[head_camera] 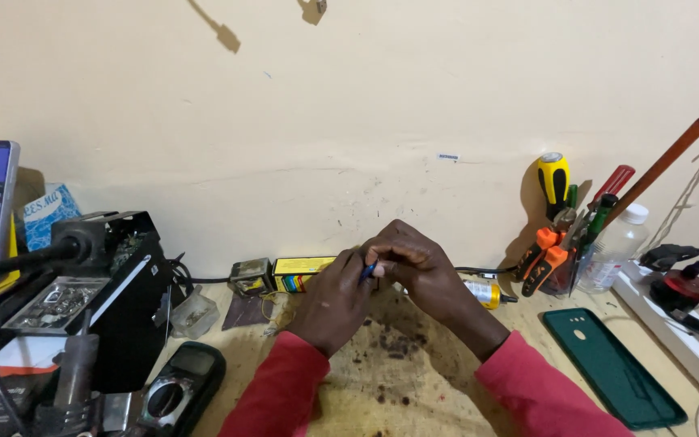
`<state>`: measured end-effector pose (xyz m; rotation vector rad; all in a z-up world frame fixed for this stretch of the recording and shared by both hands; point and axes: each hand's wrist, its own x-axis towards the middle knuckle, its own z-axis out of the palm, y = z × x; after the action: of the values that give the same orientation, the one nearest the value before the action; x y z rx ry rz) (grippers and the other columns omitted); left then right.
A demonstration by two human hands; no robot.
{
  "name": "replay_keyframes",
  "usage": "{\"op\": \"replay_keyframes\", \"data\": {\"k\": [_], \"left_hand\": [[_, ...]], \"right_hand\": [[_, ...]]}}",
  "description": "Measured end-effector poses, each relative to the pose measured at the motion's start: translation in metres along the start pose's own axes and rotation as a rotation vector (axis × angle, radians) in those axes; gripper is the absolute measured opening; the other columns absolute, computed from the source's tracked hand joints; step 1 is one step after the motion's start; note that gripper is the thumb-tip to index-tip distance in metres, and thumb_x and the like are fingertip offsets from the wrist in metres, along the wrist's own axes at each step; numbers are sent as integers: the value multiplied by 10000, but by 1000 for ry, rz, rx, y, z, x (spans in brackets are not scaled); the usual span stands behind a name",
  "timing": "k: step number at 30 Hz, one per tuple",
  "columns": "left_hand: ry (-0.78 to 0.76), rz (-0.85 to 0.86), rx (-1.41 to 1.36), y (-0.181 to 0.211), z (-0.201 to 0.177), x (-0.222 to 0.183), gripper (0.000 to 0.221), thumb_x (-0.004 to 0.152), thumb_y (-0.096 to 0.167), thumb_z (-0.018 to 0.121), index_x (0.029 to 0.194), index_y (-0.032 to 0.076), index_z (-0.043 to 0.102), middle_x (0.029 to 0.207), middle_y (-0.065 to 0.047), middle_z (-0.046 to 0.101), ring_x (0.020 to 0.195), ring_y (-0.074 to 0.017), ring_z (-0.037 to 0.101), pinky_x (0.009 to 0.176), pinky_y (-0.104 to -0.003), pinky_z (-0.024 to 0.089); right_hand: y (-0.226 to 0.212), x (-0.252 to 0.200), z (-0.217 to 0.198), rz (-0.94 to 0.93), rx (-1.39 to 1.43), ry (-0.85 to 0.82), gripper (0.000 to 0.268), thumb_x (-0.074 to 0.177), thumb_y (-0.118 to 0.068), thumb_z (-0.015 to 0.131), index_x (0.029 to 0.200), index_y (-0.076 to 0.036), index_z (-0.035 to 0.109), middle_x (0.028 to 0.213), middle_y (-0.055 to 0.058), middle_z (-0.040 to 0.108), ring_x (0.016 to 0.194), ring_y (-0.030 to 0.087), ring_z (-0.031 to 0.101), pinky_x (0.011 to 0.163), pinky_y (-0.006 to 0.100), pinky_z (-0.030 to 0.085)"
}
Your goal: Securing a smartphone screen with multiple rubber bands to allow adhesive to set after a repair.
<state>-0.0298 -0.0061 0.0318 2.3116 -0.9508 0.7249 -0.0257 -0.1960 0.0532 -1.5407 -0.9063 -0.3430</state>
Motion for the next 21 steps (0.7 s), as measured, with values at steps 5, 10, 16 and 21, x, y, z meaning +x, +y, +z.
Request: {"op": "replay_keyframes", "data": {"k": [5,10,16,21], "left_hand": [[-6,-2,-91,14,-14,3,255,1056,130,539,1236,-26,630,1184,-233,675,994,-523,721,748,-579,626],[-23,-1,-34,10,-12,0,220,1048,143,561,1208,9,628,1145,-194,672,991,-486,731,754,-552,622],[-49,-28,-11,10,-12,1,243,1060,192,548,1243,46,613,1163,-166,663,1033,-465,726,775,-555,621],[12,-155,-283,17,-21,4,376,1101,194,504,1418,10,587,1214,-243,692,1065,-491,737,819,-555,641]], "right_hand": [[-1,1,-1,-24,-14,-19,195,1026,2,689,1205,-1,766,976,76,561,906,158,599,764,356,547],[-4,0,1,-25,-74,-25,165,984,3,731,1144,17,771,981,81,569,924,157,614,788,346,558],[-13,-1,6,11,-32,5,167,1004,11,722,1166,18,761,958,94,579,887,162,595,772,357,524],[-32,0,3,125,31,53,164,985,10,746,1144,33,777,952,100,605,850,142,565,757,353,525]]}}
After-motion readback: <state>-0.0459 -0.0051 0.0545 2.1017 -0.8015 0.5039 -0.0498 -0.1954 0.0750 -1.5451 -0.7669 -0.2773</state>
